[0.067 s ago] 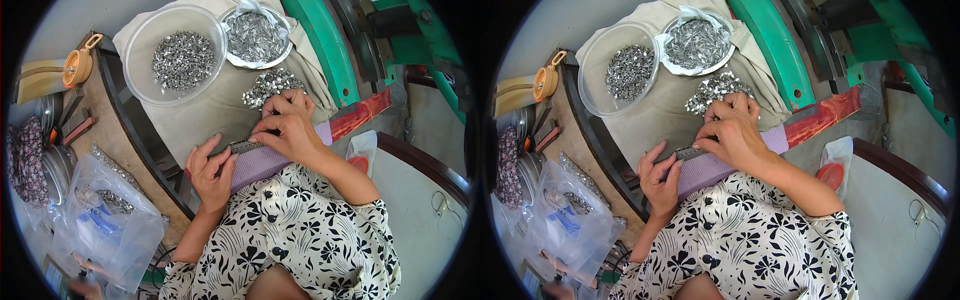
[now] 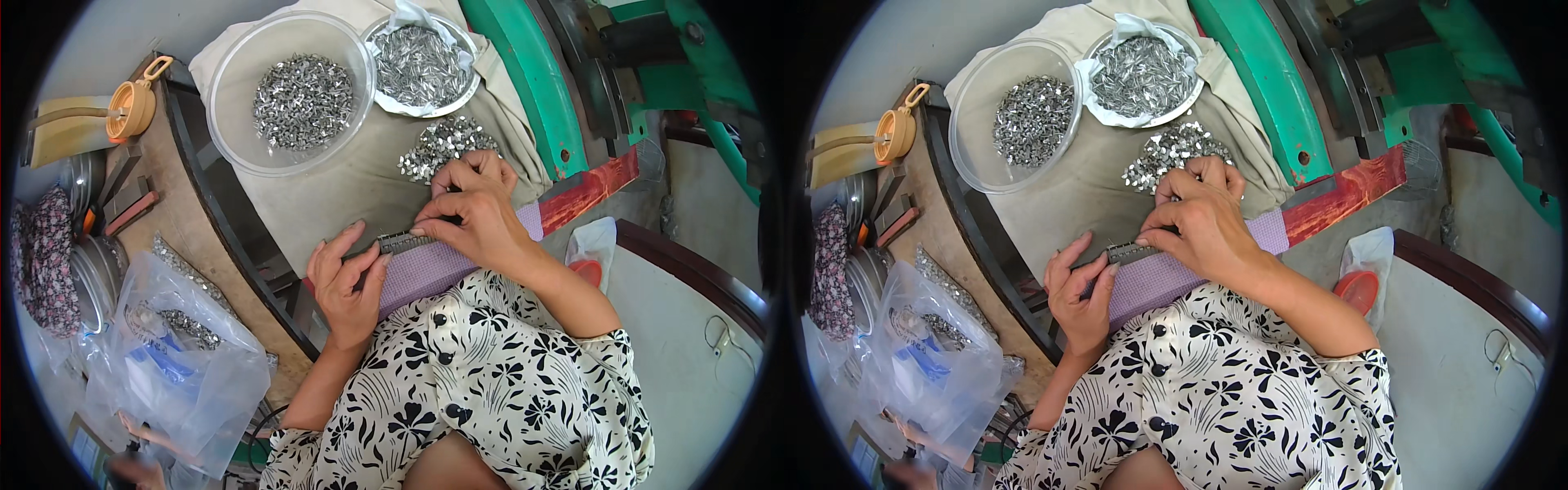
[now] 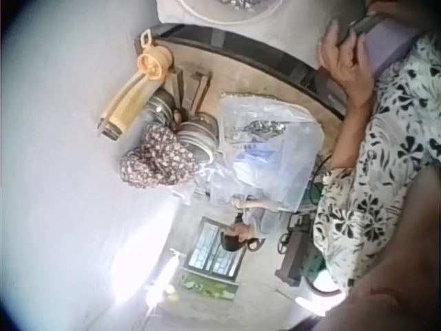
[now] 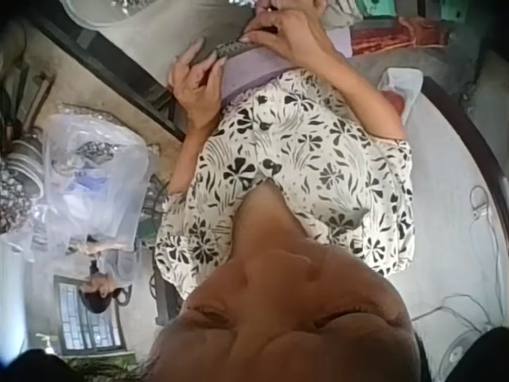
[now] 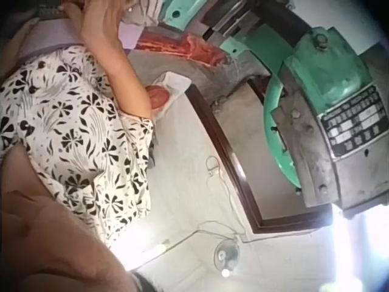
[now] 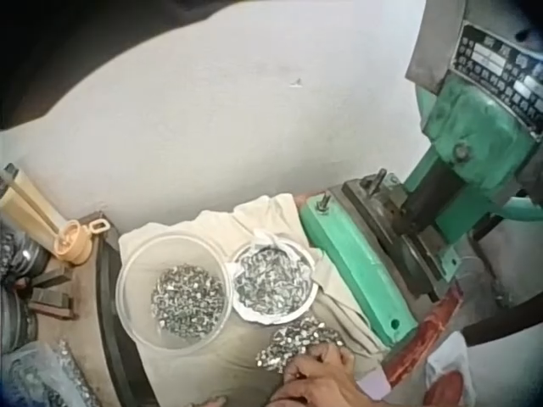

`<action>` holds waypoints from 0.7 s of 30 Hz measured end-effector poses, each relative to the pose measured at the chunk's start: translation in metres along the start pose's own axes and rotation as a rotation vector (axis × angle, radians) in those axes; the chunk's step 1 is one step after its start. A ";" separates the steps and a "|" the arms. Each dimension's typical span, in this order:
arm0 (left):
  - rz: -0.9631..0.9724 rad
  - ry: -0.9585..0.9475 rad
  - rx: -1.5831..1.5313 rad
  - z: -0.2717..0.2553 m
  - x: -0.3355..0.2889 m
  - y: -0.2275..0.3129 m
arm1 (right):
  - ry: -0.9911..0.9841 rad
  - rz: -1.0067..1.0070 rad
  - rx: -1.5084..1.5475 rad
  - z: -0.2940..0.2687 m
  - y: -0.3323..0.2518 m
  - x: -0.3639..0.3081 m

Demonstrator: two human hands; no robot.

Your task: Manually placing small metal components into a strip or jig and processing them with a stamping machine.

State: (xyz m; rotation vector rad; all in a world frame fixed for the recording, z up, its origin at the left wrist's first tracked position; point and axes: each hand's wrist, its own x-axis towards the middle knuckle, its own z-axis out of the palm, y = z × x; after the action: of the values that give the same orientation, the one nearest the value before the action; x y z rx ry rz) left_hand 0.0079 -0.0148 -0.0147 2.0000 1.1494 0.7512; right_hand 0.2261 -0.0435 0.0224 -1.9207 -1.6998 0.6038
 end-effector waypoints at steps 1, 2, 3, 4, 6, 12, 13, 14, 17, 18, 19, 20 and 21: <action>-0.006 -0.004 -0.003 0.000 0.000 0.000 | -0.019 0.012 0.010 -0.001 0.001 -0.001; -0.003 0.004 -0.003 0.000 0.000 0.001 | -0.038 0.023 0.019 -0.002 0.002 -0.002; -0.016 -0.005 -0.010 -0.001 -0.001 0.001 | -0.047 0.019 0.019 -0.002 0.003 -0.002; -0.028 -0.017 -0.016 -0.001 -0.001 0.001 | -0.045 0.014 0.016 -0.003 0.003 -0.003; -0.025 -0.012 -0.018 0.000 -0.001 0.001 | -0.055 0.009 0.040 -0.002 0.005 -0.004; -0.015 -0.003 -0.015 -0.001 -0.001 0.000 | -0.034 -0.017 0.038 -0.004 0.007 -0.006; -0.005 0.006 -0.013 0.000 -0.001 0.000 | -0.025 -0.035 0.020 -0.003 0.008 -0.007; -0.013 0.007 -0.008 0.000 -0.001 0.000 | -0.025 -0.033 0.005 -0.004 0.008 -0.007; -0.010 0.010 0.005 0.000 0.001 0.002 | -0.040 -0.026 -0.016 -0.008 0.008 -0.008; -0.008 0.011 0.005 0.000 0.001 0.003 | -0.044 -0.026 -0.022 -0.008 0.009 -0.008; -0.004 0.011 0.002 0.001 0.002 0.003 | -0.046 -0.027 -0.030 -0.009 0.010 -0.008; -0.010 0.007 0.005 0.001 0.002 0.002 | -0.050 -0.024 -0.026 -0.008 0.009 -0.008; -0.004 0.007 0.008 0.001 0.002 0.001 | -0.043 -0.037 -0.046 -0.008 0.009 -0.007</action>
State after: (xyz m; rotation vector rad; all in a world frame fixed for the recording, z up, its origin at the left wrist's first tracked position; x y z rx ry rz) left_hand 0.0102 -0.0135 -0.0138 2.0025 1.1621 0.7526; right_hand 0.2373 -0.0521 0.0230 -1.9160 -1.7871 0.6013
